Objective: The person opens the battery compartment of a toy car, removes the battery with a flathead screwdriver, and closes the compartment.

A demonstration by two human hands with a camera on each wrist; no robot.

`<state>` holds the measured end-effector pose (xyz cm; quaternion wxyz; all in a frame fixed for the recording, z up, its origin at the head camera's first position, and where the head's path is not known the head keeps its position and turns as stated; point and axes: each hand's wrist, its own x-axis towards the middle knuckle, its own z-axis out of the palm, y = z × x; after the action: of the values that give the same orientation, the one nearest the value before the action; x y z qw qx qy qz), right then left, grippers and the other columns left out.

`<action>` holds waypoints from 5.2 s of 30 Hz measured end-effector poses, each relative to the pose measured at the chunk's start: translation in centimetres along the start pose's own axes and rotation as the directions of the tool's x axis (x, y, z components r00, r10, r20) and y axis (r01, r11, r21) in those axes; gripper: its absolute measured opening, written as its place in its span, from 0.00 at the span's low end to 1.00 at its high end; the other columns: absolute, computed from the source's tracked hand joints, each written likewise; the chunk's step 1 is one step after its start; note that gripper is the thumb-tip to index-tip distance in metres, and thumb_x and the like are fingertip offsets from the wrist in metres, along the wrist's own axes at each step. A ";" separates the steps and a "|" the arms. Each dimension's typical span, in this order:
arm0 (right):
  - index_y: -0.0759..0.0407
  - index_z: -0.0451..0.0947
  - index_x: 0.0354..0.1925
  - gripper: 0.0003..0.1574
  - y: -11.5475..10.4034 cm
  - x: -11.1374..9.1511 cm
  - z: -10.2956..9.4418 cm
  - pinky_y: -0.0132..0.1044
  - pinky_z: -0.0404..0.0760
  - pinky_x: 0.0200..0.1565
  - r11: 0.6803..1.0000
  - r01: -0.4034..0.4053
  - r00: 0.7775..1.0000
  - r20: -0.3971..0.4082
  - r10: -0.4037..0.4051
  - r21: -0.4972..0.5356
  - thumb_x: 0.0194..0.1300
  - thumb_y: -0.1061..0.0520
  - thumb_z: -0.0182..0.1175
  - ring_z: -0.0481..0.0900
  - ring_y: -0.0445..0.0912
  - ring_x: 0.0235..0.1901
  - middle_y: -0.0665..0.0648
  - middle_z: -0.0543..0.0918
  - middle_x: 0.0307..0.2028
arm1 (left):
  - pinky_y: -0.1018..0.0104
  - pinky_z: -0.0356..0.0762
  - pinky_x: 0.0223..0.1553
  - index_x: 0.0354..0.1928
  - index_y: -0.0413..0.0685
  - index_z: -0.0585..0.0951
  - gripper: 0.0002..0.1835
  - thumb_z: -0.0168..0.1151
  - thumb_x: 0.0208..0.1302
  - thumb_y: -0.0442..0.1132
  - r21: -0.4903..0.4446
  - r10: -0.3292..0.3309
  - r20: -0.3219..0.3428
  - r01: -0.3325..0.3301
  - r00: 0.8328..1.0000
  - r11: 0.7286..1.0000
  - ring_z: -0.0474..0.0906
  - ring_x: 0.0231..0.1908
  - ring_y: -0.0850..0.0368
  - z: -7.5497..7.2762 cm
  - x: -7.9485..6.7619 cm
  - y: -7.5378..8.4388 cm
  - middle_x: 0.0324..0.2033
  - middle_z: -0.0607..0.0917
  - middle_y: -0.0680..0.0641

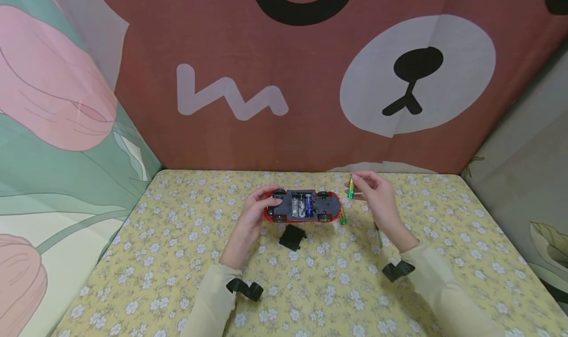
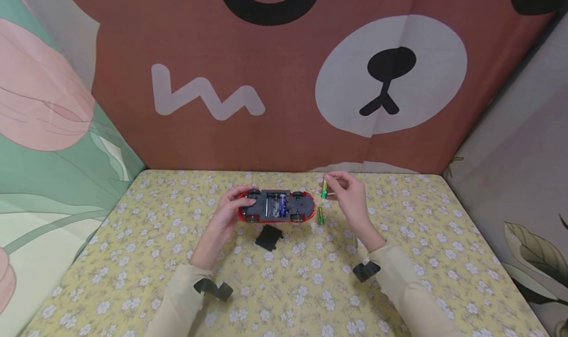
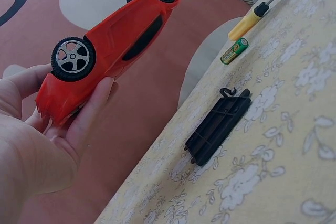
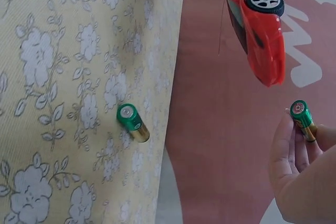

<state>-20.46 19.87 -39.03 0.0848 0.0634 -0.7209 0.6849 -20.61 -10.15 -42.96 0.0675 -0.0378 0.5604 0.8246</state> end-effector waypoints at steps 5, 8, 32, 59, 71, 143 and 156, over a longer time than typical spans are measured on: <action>0.64 0.81 0.50 0.15 0.5 0.1 -0.4 0.37 0.88 0.39 1.000 -0.001 1.000 0.000 0.001 -0.013 0.76 0.53 0.62 0.90 0.47 0.37 0.49 0.90 0.35 | 0.63 0.84 0.44 0.50 0.48 0.88 0.17 0.67 0.60 0.25 0.001 0.006 0.004 -0.006 1.000 1.000 0.79 0.52 0.50 0.0 0.0 0.0 0.50 0.86 0.50; 0.66 0.81 0.52 0.18 0.8 0.2 -0.6 0.38 0.88 0.39 1.000 -0.011 1.000 -0.006 0.011 -0.028 0.76 0.52 0.62 0.90 0.45 0.36 0.51 0.90 0.36 | 0.63 0.84 0.44 0.50 0.47 0.88 0.18 0.67 0.60 0.25 -0.003 0.007 0.001 -0.006 1.000 1.000 0.79 0.52 0.50 0.0 -0.1 0.0 0.50 0.86 0.50; 0.69 0.79 0.53 0.19 3.5 0.3 -1.4 0.42 0.88 0.41 0.986 -0.138 0.990 0.020 0.141 -0.089 0.77 0.54 0.61 0.87 0.42 0.36 0.55 0.90 0.39 | 0.63 0.84 0.43 0.55 0.43 0.85 0.20 0.67 0.61 0.26 0.023 -0.008 -0.007 0.008 1.000 1.000 0.80 0.51 0.51 0.0 0.0 0.0 0.51 0.85 0.48; 0.73 0.75 0.59 0.22 5.5 0.7 -1.4 0.39 0.87 0.37 0.946 -0.278 0.959 0.010 0.284 -0.167 0.79 0.55 0.58 0.84 0.39 0.31 0.55 0.88 0.37 | 0.63 0.84 0.43 0.55 0.43 0.85 0.20 0.67 0.61 0.26 0.017 -0.012 -0.010 0.012 1.000 1.000 0.79 0.52 0.50 -0.1 0.0 -0.2 0.52 0.85 0.47; 0.75 0.74 0.60 0.24 6.3 1.2 -1.6 0.37 0.87 0.36 0.914 -0.339 0.938 -0.012 0.345 -0.221 0.79 0.56 0.57 0.85 0.40 0.30 0.58 0.85 0.36 | 0.64 0.85 0.41 0.62 0.35 0.80 0.25 0.67 0.60 0.25 0.008 -0.013 -0.010 0.013 1.000 1.000 0.80 0.51 0.50 0.0 -0.1 -0.2 0.52 0.85 0.49; 0.71 0.79 0.56 0.23 -0.4 0.9 0.5 0.38 0.87 0.40 0.952 -0.017 0.989 0.132 0.060 -0.306 0.79 0.51 0.58 0.86 0.47 0.38 0.70 0.85 0.44 | 0.65 0.85 0.41 0.57 0.40 0.84 0.22 0.67 0.60 0.25 -0.011 -0.013 -0.010 0.013 1.000 1.000 0.81 0.50 0.50 -0.1 0.0 0.0 0.51 0.86 0.47; 0.70 0.82 0.51 0.18 -2.4 -0.1 3.3 0.36 0.86 0.38 0.951 0.034 0.983 0.183 0.024 -0.308 0.78 0.54 0.59 0.86 0.50 0.36 0.66 0.86 0.39 | 0.65 0.84 0.41 0.58 0.37 0.83 0.22 0.66 0.60 0.24 -0.018 -0.011 -0.008 0.011 1.000 1.000 0.81 0.50 0.50 0.0 0.0 -0.1 0.50 0.86 0.47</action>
<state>-19.98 16.45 -36.83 0.0280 0.1144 -0.8240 0.5542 -20.56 -10.14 -43.01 0.0696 -0.0448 0.5528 0.8292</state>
